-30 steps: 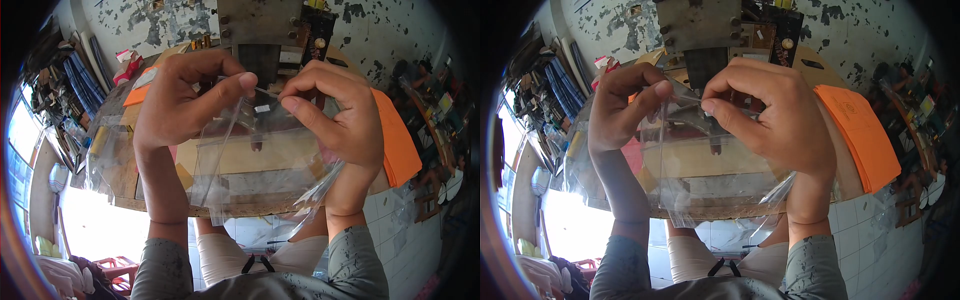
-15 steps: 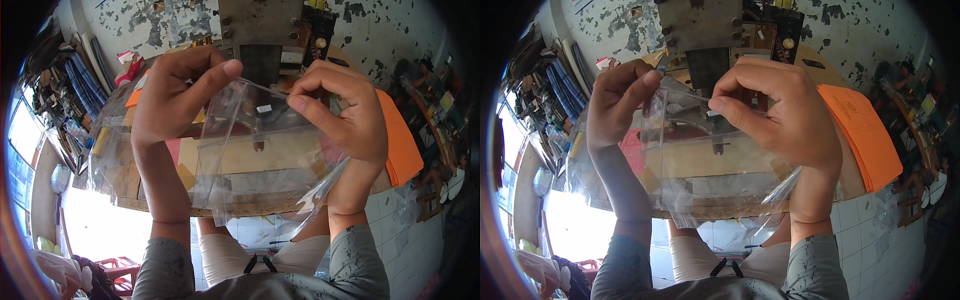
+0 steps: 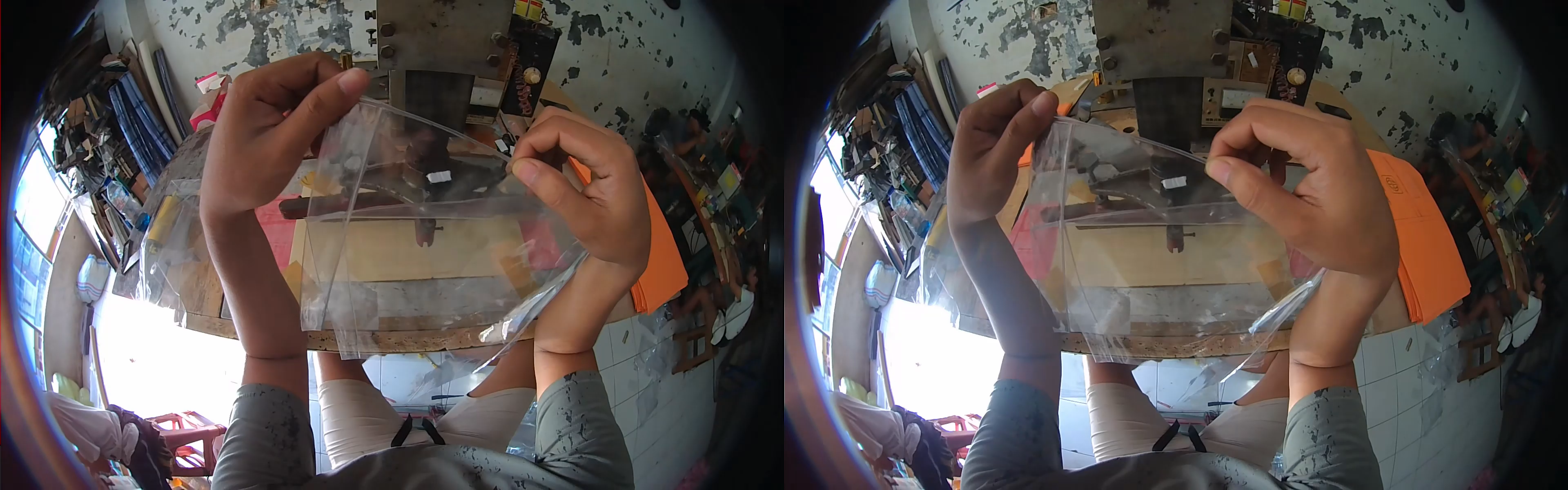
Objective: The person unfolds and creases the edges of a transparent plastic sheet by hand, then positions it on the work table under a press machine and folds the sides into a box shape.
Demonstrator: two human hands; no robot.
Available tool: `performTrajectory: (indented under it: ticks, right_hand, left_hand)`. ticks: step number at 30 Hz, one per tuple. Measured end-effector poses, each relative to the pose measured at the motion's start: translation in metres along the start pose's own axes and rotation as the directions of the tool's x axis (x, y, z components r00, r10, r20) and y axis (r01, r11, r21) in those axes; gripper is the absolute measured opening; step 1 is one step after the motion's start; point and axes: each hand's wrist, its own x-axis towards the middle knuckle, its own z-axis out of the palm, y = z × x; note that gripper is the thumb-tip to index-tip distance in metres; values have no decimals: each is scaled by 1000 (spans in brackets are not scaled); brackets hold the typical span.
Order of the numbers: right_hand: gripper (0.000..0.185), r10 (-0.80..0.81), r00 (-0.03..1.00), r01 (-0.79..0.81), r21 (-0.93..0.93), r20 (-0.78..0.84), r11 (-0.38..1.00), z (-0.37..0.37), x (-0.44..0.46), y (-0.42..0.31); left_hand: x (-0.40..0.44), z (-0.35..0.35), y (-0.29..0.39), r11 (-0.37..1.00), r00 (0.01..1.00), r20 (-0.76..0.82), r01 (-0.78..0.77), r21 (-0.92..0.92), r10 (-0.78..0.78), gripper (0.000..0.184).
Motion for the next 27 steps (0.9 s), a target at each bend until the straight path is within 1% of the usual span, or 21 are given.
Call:
performTrajectory:
  ticks: [3,5,6,9,12,13,14,15,17,18,20,21,23,25,26,27]
  right_hand:
    - [11,48,999,-49,25,25,999,-4,-2,-1]
    - [11,37,999,-37,10,23,999,-5,-4,0]
    - [11,31,999,-31,3,20,1000,-6,-4,1]
    - [12,117,993,-117,0,24,993,-10,-5,-4]
    - [10,66,998,-68,-105,-23,992,-12,-5,-1]
    - [11,56,995,-67,-135,-83,989,-10,-5,-4]
    - [13,41,989,-65,-165,-145,984,-7,-4,-8]
    - [15,24,978,-65,-196,-206,978,-6,-4,-12]
    - [14,-120,952,50,-244,-282,969,-8,-3,-12]
    - [14,-195,929,108,-273,-315,956,-9,-3,-12]
    - [7,-334,871,188,-383,-361,905,-11,-2,-13]
    - [7,-401,837,224,-435,-373,872,-12,-2,-13]
    - [8,-484,779,269,-486,-398,832,-13,-2,-13]
    - [11,-553,728,294,-545,-404,785,-13,-2,-12]
    - [12,-585,708,301,-580,-395,757,-13,0,-10]
    - [12,-602,696,302,-601,-392,740,-14,1,-9]
  left_hand:
    - [-1,-11,-1,999,999,-20,47,-9,-47,34]
    - [-1,-21,0,995,996,-35,86,-43,-87,33]
    - [0,-22,2,999,998,-49,40,0,-40,32]
    - [1,-29,-4,998,995,-99,1,59,5,33]
    - [-1,-45,-11,994,994,-79,76,79,-70,38]
    - [-3,-50,-14,997,998,67,5,-72,-1,41]
    - [-4,-55,-17,973,975,201,-45,-228,93,45]
    - [-4,-57,-21,921,927,315,-71,-384,203,49]
    - [-12,-40,-19,873,955,281,62,-485,89,87]
    - [-15,-22,-5,897,970,236,148,-415,-51,97]
    - [-13,-6,3,881,948,234,291,-373,-214,114]
    - [-12,-2,0,854,927,290,341,-393,-237,121]
    - [-8,-1,-1,818,877,405,423,-390,-259,130]
    - [-2,-4,1,805,808,525,486,-341,-266,134]
    - [-1,-4,1,818,805,537,474,-326,-252,134]
    - [0,-3,0,819,817,547,434,-375,-183,131]
